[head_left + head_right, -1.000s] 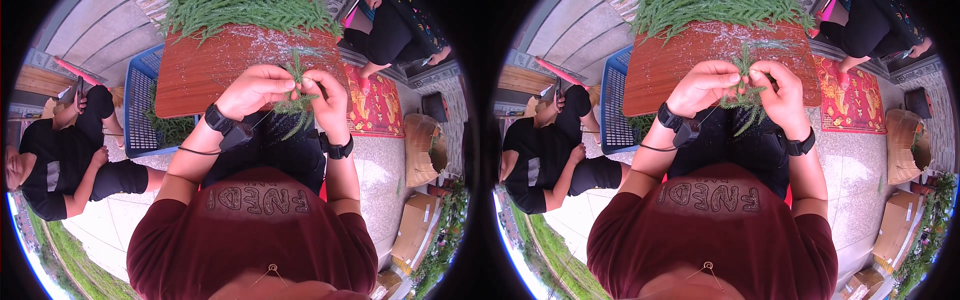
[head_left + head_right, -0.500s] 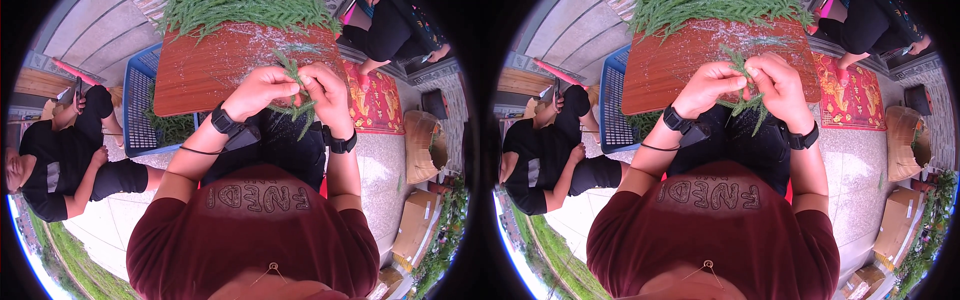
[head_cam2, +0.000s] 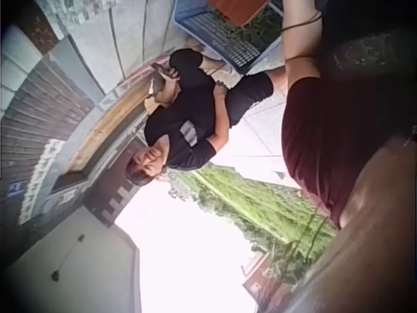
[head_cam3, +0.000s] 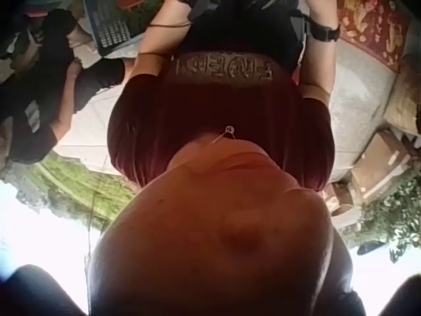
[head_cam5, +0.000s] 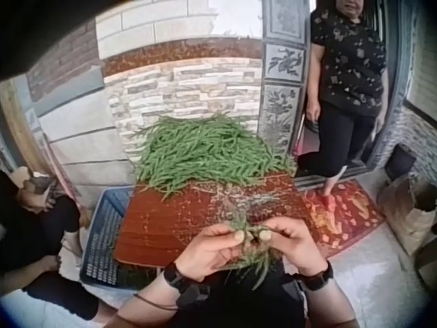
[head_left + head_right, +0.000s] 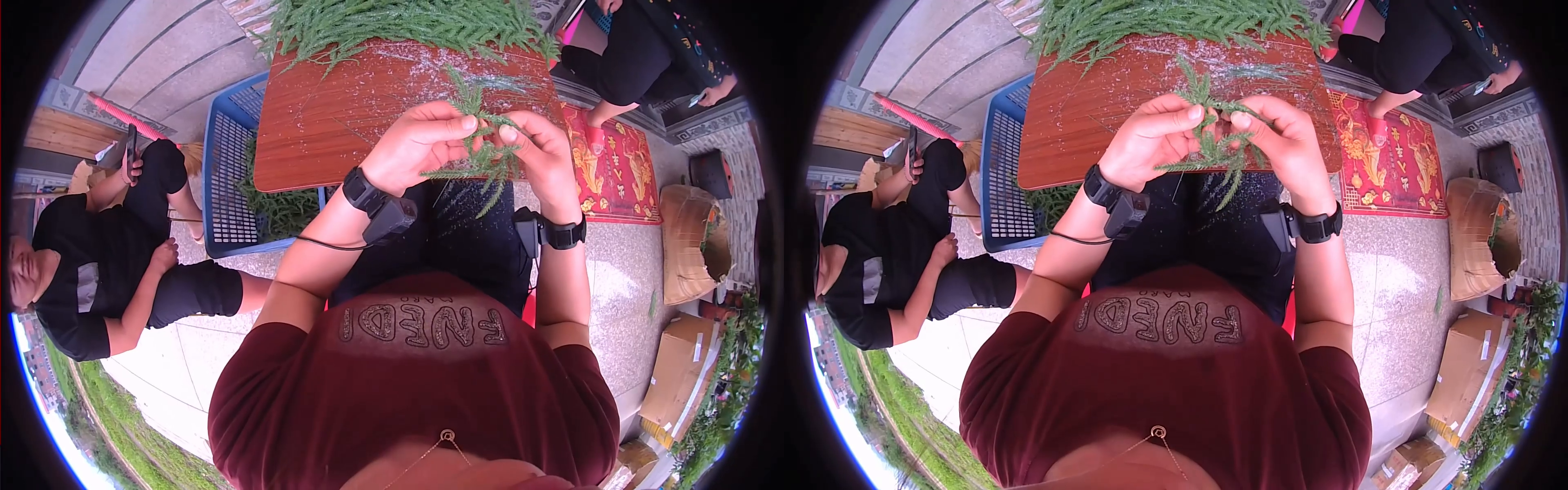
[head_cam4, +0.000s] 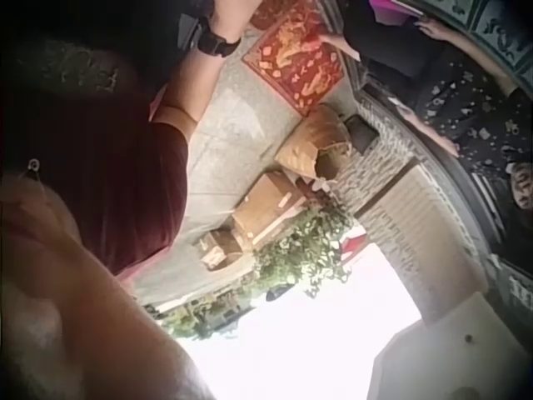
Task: Trimming small sprigs from larger plant branches using scissors.
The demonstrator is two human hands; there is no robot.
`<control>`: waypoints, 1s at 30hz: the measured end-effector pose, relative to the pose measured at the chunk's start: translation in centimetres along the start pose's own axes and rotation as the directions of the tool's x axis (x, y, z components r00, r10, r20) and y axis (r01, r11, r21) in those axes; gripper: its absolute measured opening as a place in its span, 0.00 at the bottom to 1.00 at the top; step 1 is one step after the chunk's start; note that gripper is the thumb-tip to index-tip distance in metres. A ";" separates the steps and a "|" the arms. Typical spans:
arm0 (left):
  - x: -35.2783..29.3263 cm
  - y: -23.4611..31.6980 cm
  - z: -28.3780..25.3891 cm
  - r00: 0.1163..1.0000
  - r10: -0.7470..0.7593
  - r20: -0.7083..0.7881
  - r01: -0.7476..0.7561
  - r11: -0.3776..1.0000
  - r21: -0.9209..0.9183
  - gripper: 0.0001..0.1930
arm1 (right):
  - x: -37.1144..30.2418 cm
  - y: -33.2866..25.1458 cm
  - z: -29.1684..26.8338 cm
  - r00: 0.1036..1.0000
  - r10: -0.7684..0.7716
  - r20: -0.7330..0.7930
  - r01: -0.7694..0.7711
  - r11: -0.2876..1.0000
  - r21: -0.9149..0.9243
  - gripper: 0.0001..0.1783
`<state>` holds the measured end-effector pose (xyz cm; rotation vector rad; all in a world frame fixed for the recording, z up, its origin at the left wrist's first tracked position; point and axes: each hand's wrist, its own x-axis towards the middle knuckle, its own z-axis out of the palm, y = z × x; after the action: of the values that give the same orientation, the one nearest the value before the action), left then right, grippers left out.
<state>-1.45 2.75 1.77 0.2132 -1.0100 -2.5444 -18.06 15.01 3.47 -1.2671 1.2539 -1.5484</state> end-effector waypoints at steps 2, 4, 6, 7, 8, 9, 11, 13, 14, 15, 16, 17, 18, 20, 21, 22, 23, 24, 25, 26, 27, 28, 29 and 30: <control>0.2 -0.3 -0.9 0.999 0.015 0.046 -0.015 1.000 0.012 0.08 | -0.1 0.4 -0.5 0.997 0.078 0.011 -0.079 0.995 0.062 0.10; 0.1 -0.3 -1.1 0.997 0.012 0.077 -0.014 1.000 0.024 0.08 | 0.1 0.5 -0.8 0.998 0.063 0.020 -0.064 0.996 0.060 0.10; 0.0 -0.2 -1.1 0.991 0.008 0.136 -0.015 0.999 0.045 0.07 | 0.3 0.6 -1.0 0.999 0.036 0.040 -0.038 0.998 0.054 0.11; 0.0 -0.1 -1.1 0.991 0.008 0.136 -0.014 0.999 0.047 0.07 | 0.5 0.6 -1.0 0.999 0.035 0.040 -0.037 0.998 0.056 0.11; -0.1 0.1 -1.0 0.989 -0.043 0.144 0.030 0.996 0.086 0.09 | 0.6 0.5 -1.0 0.997 0.064 0.041 -0.067 0.996 0.065 0.11; -0.2 0.3 -0.8 0.984 -0.093 0.150 0.074 0.989 0.126 0.11 | 0.7 0.3 -1.1 0.995 0.093 0.043 -0.096 0.993 0.074 0.12; -0.3 0.3 -0.8 0.978 -0.143 0.152 0.118 0.979 0.166 0.12 | 1.2 -0.1 -1.2 0.991 0.123 0.047 -0.127 0.988 0.084 0.12; -0.2 -0.2 -1.3 0.971 -0.122 0.208 0.093 0.985 0.145 0.12 | 2.4 -0.7 -1.6 0.977 0.176 0.123 -0.177 0.984 0.000 0.14; -0.2 -0.3 -1.5 0.965 -0.111 0.237 0.081 0.988 0.134 0.12 | 3.0 -0.7 -1.8 0.966 0.203 0.158 -0.198 0.979 -0.045 0.15; 0.0 -0.3 -1.6 0.965 -0.110 0.240 0.079 0.988 0.136 0.12 | 3.8 -0.4 -2.2 0.967 0.201 0.157 -0.196 0.980 -0.047 0.15; 0.1 -0.2 -1.8 0.975 -0.041 0.220 0.017 0.994 0.110 0.12 | 4.6 0.3 -2.6 0.987 0.154 0.050 -0.145 0.979 -0.144 0.17; 0.2 -0.1 -1.9 0.980 0.028 0.198 -0.046 0.995 0.086 0.12 | 5.3 1.2 -3.0 0.994 0.095 -0.051 -0.104 0.964 -0.244 0.19; 0.3 0.2 -2.1 0.979 0.102 0.174 -0.114 0.991 0.064 0.12 | 5.7 2.0 -3.3 0.990 0.022 -0.140 -0.069 0.936 -0.345 0.22; 0.6 0.8 -2.1 0.976 0.115 0.183 -0.119 0.993 0.011 0.11 | 4.7 4.4 -4.8 0.997 -0.053 -0.049 0.010 0.777 -0.630 0.24; 0.5 1.0 -2.0 0.976 0.121 0.182 -0.116 0.992 -0.041 0.10 | 3.9 5.3 -5.4 0.994 -0.090 0.058 0.097 0.541 -0.836 0.25; 0.4 1.0 -1.9 0.975 0.127 0.181 -0.111 0.989 -0.093 0.10 | 3.6 6.2 -6.0 0.981 -0.092 0.170 0.188 0.250 -0.950 0.27; 0.3 1.1 -2.1 0.976 0.130 0.177 -0.115 0.989 -0.096 0.10 | 3.8 5.9 -5.7 0.981 -0.089 0.175 0.192 0.250 -0.949 0.27; 0.4 1.2 -2.4 0.975 0.161 0.155 -0.144 0.983 -0.115 0.09 | 4.0 5.5 -5.5 0.981 -0.052 0.189 0.196 0.279 -0.940 0.28; 0.5 1.2 -2.7 0.973 0.191 0.134 -0.173 0.976 -0.134 0.09 | 4.3 4.9 -5.3 0.979 -0.015 0.204 0.198 0.307 -0.931 0.29; 0.5 1.2 -2.8 0.969 0.220 0.112 -0.202 0.968 -0.151 0.09 | 4.5 4.7 -5.0 0.976 0.021 0.219 0.200 0.335 -0.921 0.31; 0.3 1.2 -2.8 0.969 0.224 0.108 -0.206 0.967 -0.152 0.09 | 4.5 4.7 -4.6 0.974 0.022 0.224 0.204 0.335 -0.920 0.31; 0.2 1.2 -2.8 0.966 0.249 0.074 -0.238 0.962 -0.137 0.09 | 4.6 4.6 -4.1 0.976 0.096 0.196 0.166 0.254 -0.953 0.29; 0.2 1.2 -2.8 0.960 0.276 0.039 -0.270 0.955 -0.121 0.08 | 4.7 4.6 -3.7 0.973 0.167 0.162 0.133 0.169 -0.977 0.27; 0.2 1.3 -2.7 0.953 0.304 0.005 -0.302 0.948 -0.103 0.08 | 4.9 4.5 -3.4 0.965 0.234 0.122 0.106 0.079 -0.991 0.26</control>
<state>-0.45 0.14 0.65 0.0007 -0.8444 -2.3116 -22.54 10.09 0.13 -2.0719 2.2859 -0.0849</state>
